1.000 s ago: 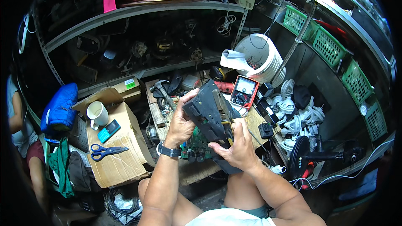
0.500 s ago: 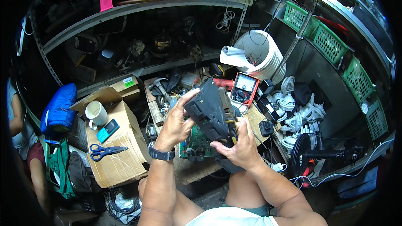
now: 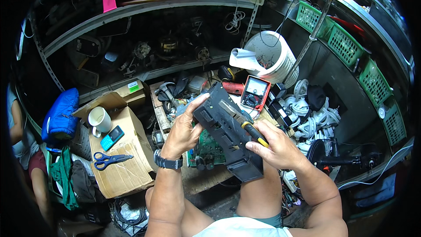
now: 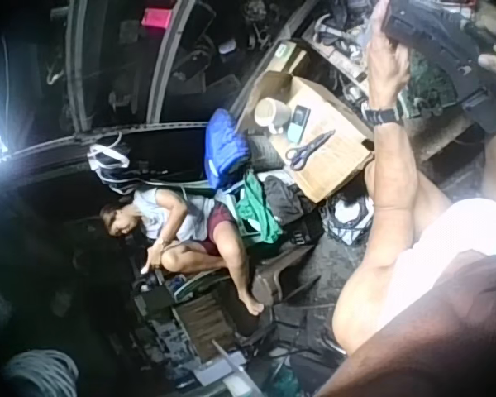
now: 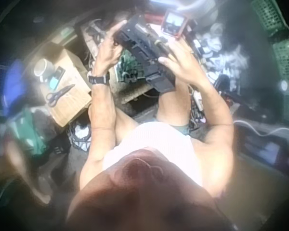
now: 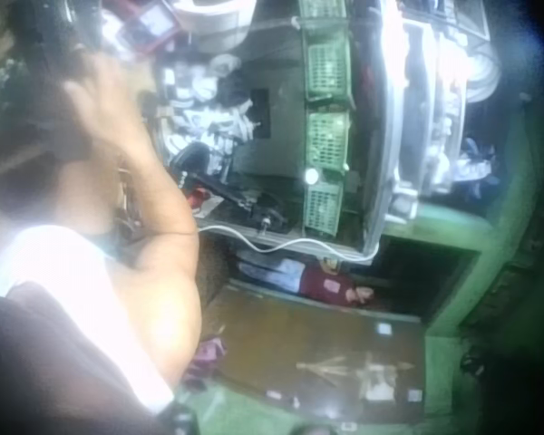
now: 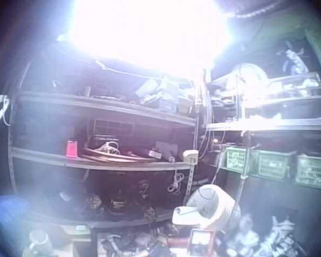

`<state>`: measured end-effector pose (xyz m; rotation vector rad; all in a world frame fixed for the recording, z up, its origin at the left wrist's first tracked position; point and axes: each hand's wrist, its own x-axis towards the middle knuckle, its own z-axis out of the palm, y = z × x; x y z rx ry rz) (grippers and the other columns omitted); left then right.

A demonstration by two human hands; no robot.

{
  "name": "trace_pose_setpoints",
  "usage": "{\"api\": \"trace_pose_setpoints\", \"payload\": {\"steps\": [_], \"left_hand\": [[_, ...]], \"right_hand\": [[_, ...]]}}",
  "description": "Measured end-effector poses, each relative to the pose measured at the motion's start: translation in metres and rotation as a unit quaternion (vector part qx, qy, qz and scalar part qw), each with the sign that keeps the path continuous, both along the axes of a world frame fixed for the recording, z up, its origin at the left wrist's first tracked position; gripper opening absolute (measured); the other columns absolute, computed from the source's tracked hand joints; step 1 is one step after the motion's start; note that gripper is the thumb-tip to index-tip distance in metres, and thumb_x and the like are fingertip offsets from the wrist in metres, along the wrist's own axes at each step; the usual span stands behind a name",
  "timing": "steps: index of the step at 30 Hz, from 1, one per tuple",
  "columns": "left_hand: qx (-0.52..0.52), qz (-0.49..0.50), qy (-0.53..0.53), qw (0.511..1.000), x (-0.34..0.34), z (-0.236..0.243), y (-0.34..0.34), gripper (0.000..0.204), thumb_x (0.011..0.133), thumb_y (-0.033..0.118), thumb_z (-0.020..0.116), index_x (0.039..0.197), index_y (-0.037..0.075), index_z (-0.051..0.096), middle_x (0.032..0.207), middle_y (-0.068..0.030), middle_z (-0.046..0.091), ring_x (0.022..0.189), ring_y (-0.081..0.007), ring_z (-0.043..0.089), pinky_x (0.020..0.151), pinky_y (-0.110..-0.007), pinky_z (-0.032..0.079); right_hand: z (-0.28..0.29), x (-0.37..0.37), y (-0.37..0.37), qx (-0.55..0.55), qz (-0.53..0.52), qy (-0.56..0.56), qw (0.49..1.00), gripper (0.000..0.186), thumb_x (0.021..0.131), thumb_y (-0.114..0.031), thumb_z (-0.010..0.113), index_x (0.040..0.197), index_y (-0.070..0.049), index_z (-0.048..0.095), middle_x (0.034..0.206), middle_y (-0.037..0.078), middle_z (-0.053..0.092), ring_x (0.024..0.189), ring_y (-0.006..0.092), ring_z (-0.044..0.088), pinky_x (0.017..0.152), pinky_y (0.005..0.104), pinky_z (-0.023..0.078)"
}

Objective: The person disassembles an electronic device housing by hand and using pliers, removing screws and separating plastic components from internal circuit boards on a workbench.

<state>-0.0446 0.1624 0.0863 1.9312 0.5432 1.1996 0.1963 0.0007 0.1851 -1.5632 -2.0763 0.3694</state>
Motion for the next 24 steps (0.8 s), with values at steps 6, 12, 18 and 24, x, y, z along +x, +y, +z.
{"api": "trace_pose_setpoints", "payload": {"steps": [6, 12, 18, 24], "left_hand": [[-0.011, -0.002, -0.002, 1.000, 0.000, 0.003, -0.002, 0.071, 0.092, -0.009, 0.068, 0.155, 0.016, 0.048, 0.142, -0.0135, 0.066, 0.132, -0.0274, 0.063, 0.112, -0.038, 0.049], [0.005, 0.005, -0.012, 1.000, 0.001, 0.005, -0.002, 0.073, 0.089, -0.012, 0.065, 0.154, 0.015, 0.047, 0.141, -0.0172, 0.067, 0.133, -0.0331, 0.064, 0.111, -0.041, 0.049], [-0.022, -0.001, -0.026, 0.999, 0.003, -0.001, -0.002, 0.066, 0.096, -0.009, 0.068, 0.155, 0.014, 0.048, 0.139, -0.0073, 0.066, 0.124, -0.0158, 0.065, 0.107, -0.033, 0.052], [-0.034, -0.012, -0.027, 0.999, 0.004, 0.003, -0.006, 0.066, 0.097, -0.009, 0.066, 0.155, 0.016, 0.047, 0.138, -0.0069, 0.066, 0.123, -0.0148, 0.064, 0.106, -0.032, 0.054]], "right_hand": [[0.007, -0.003, 0.005, -0.022, 0.016, -0.026, 0.999, 0.046, 0.098, -0.030, 0.074, 0.130, 0.000, 0.058, 0.111, 0.021, 0.060, 0.103, 0.0420, 0.064, 0.086, 0.0473, 0.053], [0.023, -0.008, 0.009, -0.073, 0.026, -0.043, 0.996, 0.044, 0.101, -0.032, 0.070, 0.126, 0.000, 0.055, 0.108, 0.022, 0.059, 0.101, 0.0422, 0.064, 0.086, 0.0492, 0.052], [0.047, -0.017, 0.012, -0.103, 0.019, -0.118, 0.987, 0.039, 0.102, -0.032, 0.067, 0.122, -0.001, 0.052, 0.107, 0.024, 0.059, 0.102, 0.0440, 0.063, 0.088, 0.0506, 0.051], [0.076, -0.017, 0.022, -0.190, 0.045, -0.161, 0.967, 0.037, 0.102, -0.027, 0.065, 0.122, 0.002, 0.051, 0.116, 0.027, 0.059, 0.112, 0.0455, 0.061, 0.096, 0.0536, 0.049]]}}
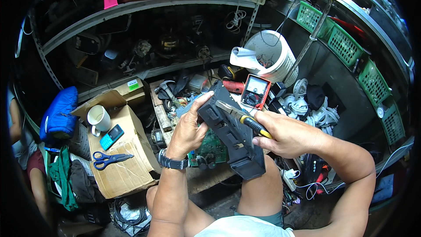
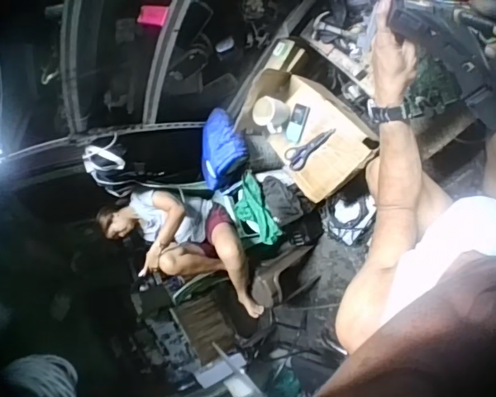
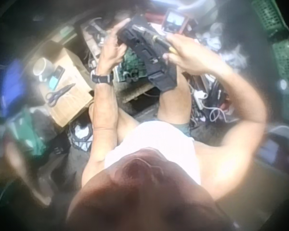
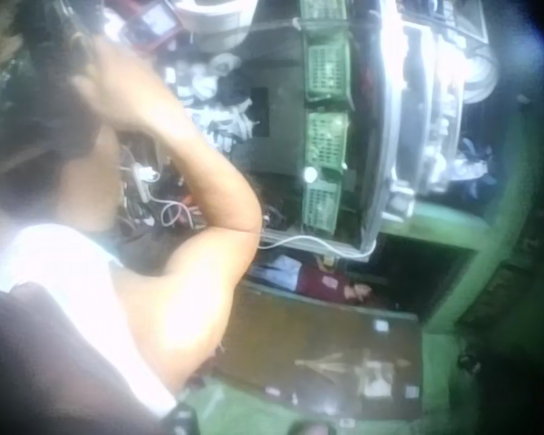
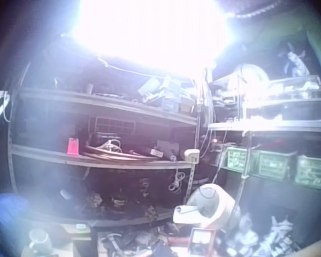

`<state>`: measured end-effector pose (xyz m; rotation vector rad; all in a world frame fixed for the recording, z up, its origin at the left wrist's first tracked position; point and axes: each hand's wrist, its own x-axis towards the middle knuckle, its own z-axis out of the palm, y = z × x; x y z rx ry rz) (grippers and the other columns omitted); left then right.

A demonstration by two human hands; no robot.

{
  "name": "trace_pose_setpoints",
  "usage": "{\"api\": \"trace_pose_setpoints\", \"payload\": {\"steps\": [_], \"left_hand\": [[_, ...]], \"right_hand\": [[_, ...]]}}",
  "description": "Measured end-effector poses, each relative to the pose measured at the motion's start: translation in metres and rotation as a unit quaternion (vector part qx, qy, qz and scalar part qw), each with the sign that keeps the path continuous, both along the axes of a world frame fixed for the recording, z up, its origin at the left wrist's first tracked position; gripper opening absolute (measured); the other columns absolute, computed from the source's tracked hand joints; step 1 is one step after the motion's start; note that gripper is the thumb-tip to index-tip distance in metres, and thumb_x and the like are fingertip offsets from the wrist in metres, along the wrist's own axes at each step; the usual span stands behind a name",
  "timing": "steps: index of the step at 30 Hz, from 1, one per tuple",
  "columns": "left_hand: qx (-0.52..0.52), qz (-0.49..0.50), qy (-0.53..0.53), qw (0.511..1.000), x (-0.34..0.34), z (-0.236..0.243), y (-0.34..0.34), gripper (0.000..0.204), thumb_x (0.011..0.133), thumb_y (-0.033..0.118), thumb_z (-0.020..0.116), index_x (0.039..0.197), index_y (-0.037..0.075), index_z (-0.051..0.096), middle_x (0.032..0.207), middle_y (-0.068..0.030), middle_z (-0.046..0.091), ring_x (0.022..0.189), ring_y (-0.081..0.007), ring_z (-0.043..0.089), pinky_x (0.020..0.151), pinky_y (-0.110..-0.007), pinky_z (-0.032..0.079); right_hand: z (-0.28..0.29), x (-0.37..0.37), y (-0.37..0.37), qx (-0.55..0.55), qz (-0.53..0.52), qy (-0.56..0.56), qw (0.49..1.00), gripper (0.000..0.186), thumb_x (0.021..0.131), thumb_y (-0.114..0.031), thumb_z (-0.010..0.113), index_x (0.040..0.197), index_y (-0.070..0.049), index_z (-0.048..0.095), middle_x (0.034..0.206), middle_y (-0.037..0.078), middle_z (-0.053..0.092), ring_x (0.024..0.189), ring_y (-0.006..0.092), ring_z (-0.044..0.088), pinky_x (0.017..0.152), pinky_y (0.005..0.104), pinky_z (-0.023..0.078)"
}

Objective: The person disassembles an electronic device housing by hand and using pliers, removing screws and separating plastic components from internal circuit boards on a workbench.

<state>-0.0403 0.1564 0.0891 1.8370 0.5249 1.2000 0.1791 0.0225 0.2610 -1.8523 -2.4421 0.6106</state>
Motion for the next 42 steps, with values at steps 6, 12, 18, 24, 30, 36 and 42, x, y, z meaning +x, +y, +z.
{"api": "trace_pose_setpoints", "payload": {"steps": [6, 12, 18, 24, 30, 36, 42], "left_hand": [[-0.007, -0.006, -0.012, 1.000, 0.000, -0.002, 0.001, 0.065, 0.097, -0.008, 0.068, 0.155, 0.015, 0.047, 0.138, -0.0068, 0.066, 0.122, -0.0139, 0.064, 0.105, -0.032, 0.053], [-0.034, -0.021, -0.036, 0.999, 0.000, -0.004, 0.002, 0.067, 0.097, -0.008, 0.069, 0.155, 0.015, 0.047, 0.138, -0.0063, 0.066, 0.122, -0.0133, 0.064, 0.106, -0.031, 0.053], [0.007, 0.007, -0.012, 1.000, 0.001, -0.009, 0.006, 0.067, 0.097, -0.008, 0.069, 0.155, 0.014, 0.046, 0.139, -0.0068, 0.065, 0.123, -0.0143, 0.064, 0.107, -0.032, 0.053], [0.014, 0.013, 0.007, 1.000, 0.003, -0.005, 0.002, 0.066, 0.097, -0.006, 0.070, 0.155, 0.013, 0.046, 0.141, -0.0093, 0.065, 0.126, -0.0174, 0.064, 0.107, -0.034, 0.053], [0.030, 0.017, -0.002, 0.999, 0.004, -0.005, 0.001, 0.067, 0.096, -0.006, 0.070, 0.155, 0.014, 0.045, 0.141, -0.0112, 0.066, 0.127, -0.0197, 0.065, 0.107, -0.035, 0.053], [0.025, 0.014, 0.002, 1.000, 0.005, -0.006, 0.001, 0.068, 0.096, -0.006, 0.070, 0.156, 0.015, 0.044, 0.140, -0.0113, 0.066, 0.126, -0.0206, 0.066, 0.107, -0.037, 0.054], [-0.014, -0.010, -0.006, 1.000, 0.009, -0.007, 0.003, 0.069, 0.097, -0.005, 0.070, 0.157, 0.015, 0.041, 0.139, -0.0109, 0.066, 0.125, -0.0196, 0.065, 0.106, -0.037, 0.054]], "right_hand": [[0.004, 0.005, 0.003, -0.047, -0.001, 0.009, 0.999, 0.036, 0.101, -0.026, 0.065, 0.119, 0.002, 0.052, 0.111, 0.025, 0.059, 0.113, 0.0427, 0.060, 0.097, 0.0530, 0.046], [-0.011, 0.013, 0.005, -0.045, -0.020, 0.064, 0.997, 0.035, 0.101, -0.027, 0.065, 0.115, 0.001, 0.052, 0.106, 0.026, 0.059, 0.109, 0.0430, 0.060, 0.094, 0.0526, 0.046], [-0.009, 0.009, 0.005, -0.015, -0.001, 0.032, 0.999, 0.034, 0.100, -0.025, 0.065, 0.115, 0.002, 0.050, 0.106, 0.025, 0.060, 0.110, 0.0442, 0.061, 0.095, 0.0530, 0.046], [0.009, 0.004, 0.008, -0.044, 0.003, -0.004, 0.999, 0.035, 0.099, -0.021, 0.066, 0.118, 0.003, 0.050, 0.110, 0.025, 0.061, 0.114, 0.0435, 0.062, 0.096, 0.0532, 0.048], [0.019, -0.003, 0.009, -0.055, 0.011, -0.054, 0.997, 0.034, 0.097, -0.017, 0.060, 0.123, 0.002, 0.049, 0.112, 0.024, 0.062, 0.117, 0.0424, 0.063, 0.099, 0.0532, 0.049], [0.023, -0.005, 0.015, -0.065, 0.027, -0.071, 0.995, 0.036, 0.096, -0.014, 0.059, 0.127, 0.003, 0.049, 0.114, 0.026, 0.063, 0.119, 0.0432, 0.063, 0.101, 0.0518, 0.049], [0.011, -0.003, 0.021, -0.018, 0.036, -0.117, 0.992, 0.041, 0.095, -0.009, 0.060, 0.131, 0.003, 0.047, 0.117, 0.030, 0.062, 0.116, 0.0463, 0.065, 0.099, 0.0520, 0.051]]}}
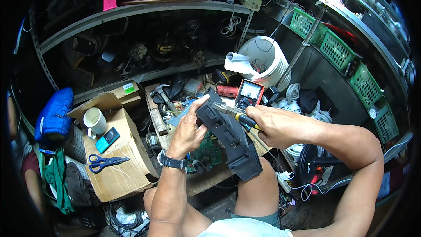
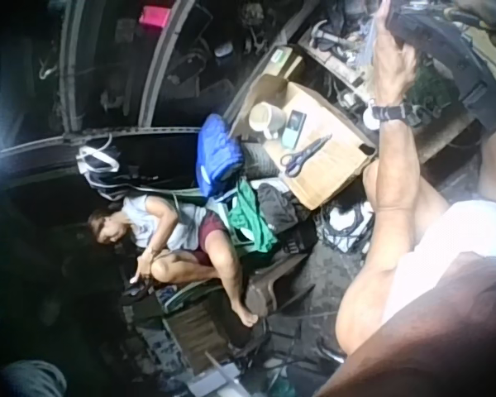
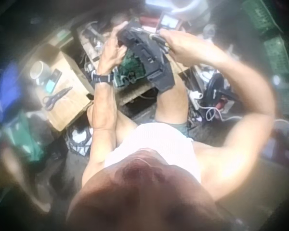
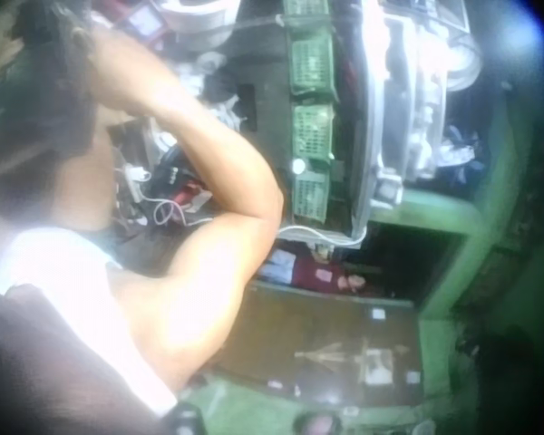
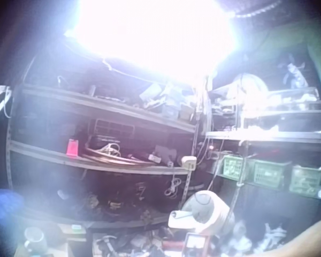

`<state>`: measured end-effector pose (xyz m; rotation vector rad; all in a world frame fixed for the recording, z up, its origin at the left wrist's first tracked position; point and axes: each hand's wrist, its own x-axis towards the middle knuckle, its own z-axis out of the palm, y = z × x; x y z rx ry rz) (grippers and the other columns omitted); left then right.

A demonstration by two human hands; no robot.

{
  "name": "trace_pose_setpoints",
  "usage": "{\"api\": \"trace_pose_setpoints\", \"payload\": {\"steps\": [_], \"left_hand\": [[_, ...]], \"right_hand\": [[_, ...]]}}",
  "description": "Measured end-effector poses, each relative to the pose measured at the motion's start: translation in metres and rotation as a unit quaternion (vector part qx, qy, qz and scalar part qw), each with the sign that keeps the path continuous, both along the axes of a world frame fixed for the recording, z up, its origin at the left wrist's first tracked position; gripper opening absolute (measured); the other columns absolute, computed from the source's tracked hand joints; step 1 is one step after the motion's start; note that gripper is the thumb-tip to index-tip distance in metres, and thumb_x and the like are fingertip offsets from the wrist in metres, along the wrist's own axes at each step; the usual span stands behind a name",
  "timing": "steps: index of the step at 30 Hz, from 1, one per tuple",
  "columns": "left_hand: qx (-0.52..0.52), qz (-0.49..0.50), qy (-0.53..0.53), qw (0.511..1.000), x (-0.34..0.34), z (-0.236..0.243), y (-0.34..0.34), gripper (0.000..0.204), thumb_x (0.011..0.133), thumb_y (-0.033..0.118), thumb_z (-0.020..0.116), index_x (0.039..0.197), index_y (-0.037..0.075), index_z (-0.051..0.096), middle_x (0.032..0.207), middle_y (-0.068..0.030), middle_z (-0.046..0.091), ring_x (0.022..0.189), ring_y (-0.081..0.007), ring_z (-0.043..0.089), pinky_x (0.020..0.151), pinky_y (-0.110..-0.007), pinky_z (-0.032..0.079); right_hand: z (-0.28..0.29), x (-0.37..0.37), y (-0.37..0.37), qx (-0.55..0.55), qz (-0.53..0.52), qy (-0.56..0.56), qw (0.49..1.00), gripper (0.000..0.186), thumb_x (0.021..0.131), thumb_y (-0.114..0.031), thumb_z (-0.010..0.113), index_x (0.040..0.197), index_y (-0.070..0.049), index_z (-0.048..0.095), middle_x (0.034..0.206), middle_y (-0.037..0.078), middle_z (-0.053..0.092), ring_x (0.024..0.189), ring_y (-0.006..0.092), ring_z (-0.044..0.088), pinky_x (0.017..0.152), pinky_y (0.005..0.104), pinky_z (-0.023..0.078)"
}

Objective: The person disassembles an electronic device housing by hand and using pliers, removing screws and separating plastic components from internal circuit boards on a workbench.

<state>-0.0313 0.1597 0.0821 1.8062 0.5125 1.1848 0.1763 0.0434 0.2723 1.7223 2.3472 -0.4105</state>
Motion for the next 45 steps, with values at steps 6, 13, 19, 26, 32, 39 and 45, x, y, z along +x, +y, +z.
{"api": "trace_pose_setpoints", "payload": {"steps": [6, 13, 19, 26, 32, 39, 45], "left_hand": [[-0.007, -0.016, -0.007, 1.000, -0.005, -0.020, 0.013, 0.076, 0.095, -0.009, 0.069, 0.159, 0.015, 0.036, 0.139, -0.0101, 0.065, 0.128, -0.0190, 0.062, 0.107, -0.037, 0.053], [-0.035, -0.050, 0.013, 0.998, -0.020, -0.019, 0.015, 0.094, 0.089, -0.018, 0.059, 0.167, 0.021, 0.022, 0.137, -0.0127, 0.068, 0.123, -0.0235, 0.068, 0.106, -0.038, 0.052], [-0.083, -0.045, 0.007, 0.996, -0.020, -0.024, 0.016, 0.115, 0.090, -0.016, 0.065, 0.171, 0.020, -0.008, 0.142, -0.0118, 0.065, 0.126, -0.0218, 0.065, 0.105, -0.039, 0.054], [-0.238, -0.099, -0.115, 0.959, -0.030, -0.051, 0.011, 0.126, 0.081, 0.020, 0.093, 0.170, 0.006, 0.005, 0.162, -0.0102, 0.045, 0.144, -0.0209, 0.048, 0.119, -0.036, 0.040], [-0.246, -0.077, -0.103, 0.961, -0.034, -0.037, 0.000, 0.134, 0.072, 0.044, 0.097, 0.169, 0.001, 0.014, 0.166, -0.0128, 0.039, 0.148, -0.0216, 0.044, 0.124, -0.038, 0.033], [-0.154, 0.017, -0.100, 0.983, -0.021, -0.053, -0.011, 0.112, 0.084, 0.051, 0.087, 0.164, -0.001, 0.029, 0.155, -0.0112, 0.051, 0.138, -0.0198, 0.052, 0.119, -0.036, 0.038], [-0.299, -0.028, -0.032, 0.953, -0.043, -0.072, -0.015, 0.063, 0.096, 0.019, 0.080, 0.150, 0.001, 0.053, 0.141, -0.0052, 0.062, 0.127, -0.0179, 0.058, 0.111, -0.035, 0.045]], "right_hand": [[-0.007, -0.001, 0.010, 0.020, 0.009, -0.004, 1.000, 0.044, 0.092, -0.005, 0.063, 0.132, 0.004, 0.046, 0.121, 0.031, 0.060, 0.112, 0.0481, 0.066, 0.093, 0.0532, 0.054], [-0.032, 0.014, 0.027, 0.021, 0.040, 0.055, 0.997, 0.040, 0.091, -0.006, 0.063, 0.125, 0.004, 0.046, 0.119, 0.029, 0.059, 0.112, 0.0483, 0.064, 0.096, 0.0533, 0.053], [-0.095, 0.038, 0.015, 0.083, -0.032, 0.281, 0.956, 0.047, 0.099, -0.034, 0.070, 0.126, 0.000, 0.054, 0.113, 0.022, 0.058, 0.114, 0.0415, 0.061, 0.098, 0.0494, 0.048], [-0.152, -0.027, -0.018, 0.310, -0.084, 0.306, 0.896, 0.085, 0.066, -0.046, 0.098, 0.118, 0.002, 0.052, 0.115, 0.021, 0.052, 0.100, 0.0417, 0.062, 0.083, 0.0478, 0.055], [-0.165, -0.040, -0.029, 0.348, -0.098, 0.274, 0.891, 0.068, 0.069, -0.022, 0.094, 0.117, 0.000, 0.050, 0.121, 0.022, 0.050, 0.100, 0.0435, 0.064, 0.076, 0.0483, 0.059], [-0.189, -0.028, -0.045, 0.390, -0.106, 0.321, 0.857, 0.062, 0.070, -0.019, 0.093, 0.113, 0.000, 0.052, 0.122, 0.025, 0.051, 0.100, 0.0451, 0.064, 0.080, 0.0486, 0.058], [-0.197, -0.012, -0.051, 0.362, -0.067, 0.368, 0.854, 0.062, 0.077, -0.027, 0.093, 0.116, 0.001, 0.053, 0.121, 0.023, 0.052, 0.097, 0.0429, 0.063, 0.082, 0.0487, 0.055]]}}
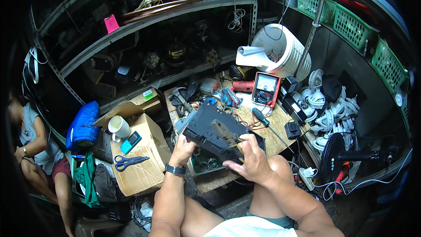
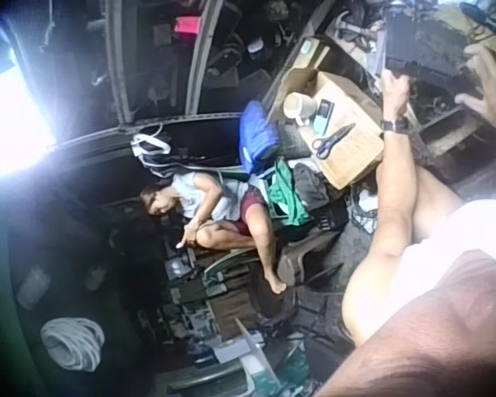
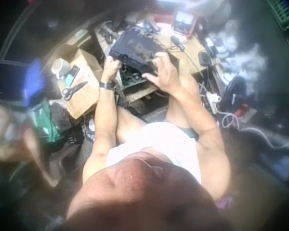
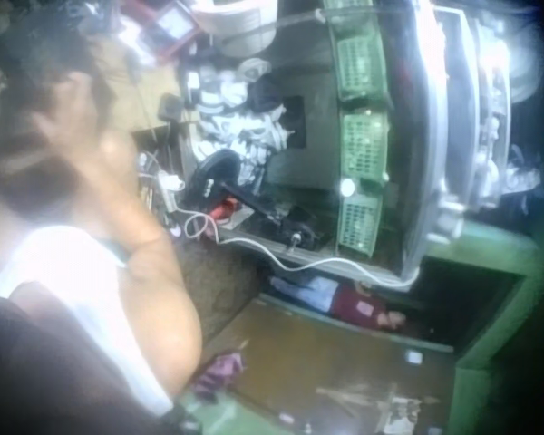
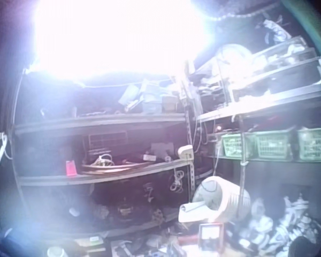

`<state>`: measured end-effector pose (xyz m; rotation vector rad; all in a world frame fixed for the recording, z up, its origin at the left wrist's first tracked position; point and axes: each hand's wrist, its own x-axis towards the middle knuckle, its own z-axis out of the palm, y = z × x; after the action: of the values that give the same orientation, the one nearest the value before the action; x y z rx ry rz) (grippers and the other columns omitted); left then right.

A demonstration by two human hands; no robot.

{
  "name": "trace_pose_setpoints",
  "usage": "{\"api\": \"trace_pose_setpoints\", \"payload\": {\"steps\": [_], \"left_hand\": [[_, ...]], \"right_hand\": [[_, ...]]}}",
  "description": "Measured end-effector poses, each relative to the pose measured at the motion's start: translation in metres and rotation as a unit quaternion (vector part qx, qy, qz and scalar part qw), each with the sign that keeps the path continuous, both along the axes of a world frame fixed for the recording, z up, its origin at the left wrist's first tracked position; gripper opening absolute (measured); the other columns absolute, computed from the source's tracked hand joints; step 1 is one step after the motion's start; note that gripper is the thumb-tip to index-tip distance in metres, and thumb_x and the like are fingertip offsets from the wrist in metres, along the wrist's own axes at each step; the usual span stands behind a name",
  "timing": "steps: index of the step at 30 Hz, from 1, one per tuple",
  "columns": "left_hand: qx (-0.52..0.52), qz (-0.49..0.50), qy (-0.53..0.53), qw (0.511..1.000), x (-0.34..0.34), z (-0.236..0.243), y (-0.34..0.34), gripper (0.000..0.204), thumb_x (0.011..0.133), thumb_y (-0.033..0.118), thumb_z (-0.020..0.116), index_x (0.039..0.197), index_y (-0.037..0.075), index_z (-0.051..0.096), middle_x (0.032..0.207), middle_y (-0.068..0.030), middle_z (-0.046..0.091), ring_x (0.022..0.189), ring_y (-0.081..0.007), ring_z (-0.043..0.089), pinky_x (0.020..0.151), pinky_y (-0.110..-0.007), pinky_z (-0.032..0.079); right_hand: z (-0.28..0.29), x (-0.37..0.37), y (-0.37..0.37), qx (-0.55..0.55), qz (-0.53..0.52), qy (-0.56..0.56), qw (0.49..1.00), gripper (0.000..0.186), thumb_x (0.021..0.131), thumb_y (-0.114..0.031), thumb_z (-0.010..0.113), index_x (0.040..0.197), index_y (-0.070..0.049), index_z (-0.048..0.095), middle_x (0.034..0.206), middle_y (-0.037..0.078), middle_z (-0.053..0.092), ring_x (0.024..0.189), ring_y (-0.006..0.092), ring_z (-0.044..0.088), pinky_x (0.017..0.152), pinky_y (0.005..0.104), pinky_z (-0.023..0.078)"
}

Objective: The person disassembles an electronic device housing by hand and using pliers, removing screws and separating plastic components from internal circuit boards on a workbench.

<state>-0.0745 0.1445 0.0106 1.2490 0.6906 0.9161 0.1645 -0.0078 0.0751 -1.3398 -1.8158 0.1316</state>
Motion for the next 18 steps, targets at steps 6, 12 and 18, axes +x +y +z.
{"api": "trace_pose_setpoints", "payload": {"steps": [6, 12, 18], "left_hand": [[0.029, 0.036, -0.083, 0.995, -0.002, -0.021, -0.018, 0.058, 0.100, 0.011, 0.063, 0.154, 0.000, 0.047, 0.146, -0.0072, 0.059, 0.134, -0.0179, 0.053, 0.116, -0.035, 0.040], [0.177, 0.030, -0.007, 0.984, 0.016, 0.011, -0.033, 0.058, 0.103, 0.008, 0.058, 0.159, 0.000, 0.040, 0.149, -0.0090, 0.056, 0.136, -0.0205, 0.053, 0.118, -0.035, 0.039], [0.316, -0.003, 0.088, 0.945, 0.009, 0.002, -0.038, 0.070, 0.100, -0.001, 0.065, 0.162, 0.007, 0.035, 0.155, -0.0132, 0.049, 0.140, -0.0235, 0.050, 0.118, -0.039, 0.039]], "right_hand": [[-0.003, 0.037, 0.081, -0.092, -0.048, 0.189, 0.976, 0.054, 0.090, -0.041, 0.083, 0.116, -0.003, 0.055, 0.097, 0.013, 0.058, 0.093, 0.0294, 0.063, 0.084, 0.0418, 0.052], [-0.026, 0.084, 0.170, -0.295, 0.106, 0.321, 0.894, 0.061, 0.079, -0.035, 0.096, 0.116, -0.011, 0.054, 0.115, 0.005, 0.062, 0.109, 0.0179, 0.059, 0.098, 0.0362, 0.048], [-0.022, 0.077, 0.179, -0.306, 0.251, 0.365, 0.842, 0.073, 0.071, -0.031, 0.101, 0.123, -0.012, 0.053, 0.122, 0.003, 0.062, 0.115, 0.0162, 0.053, 0.103, 0.0349, 0.045]]}}
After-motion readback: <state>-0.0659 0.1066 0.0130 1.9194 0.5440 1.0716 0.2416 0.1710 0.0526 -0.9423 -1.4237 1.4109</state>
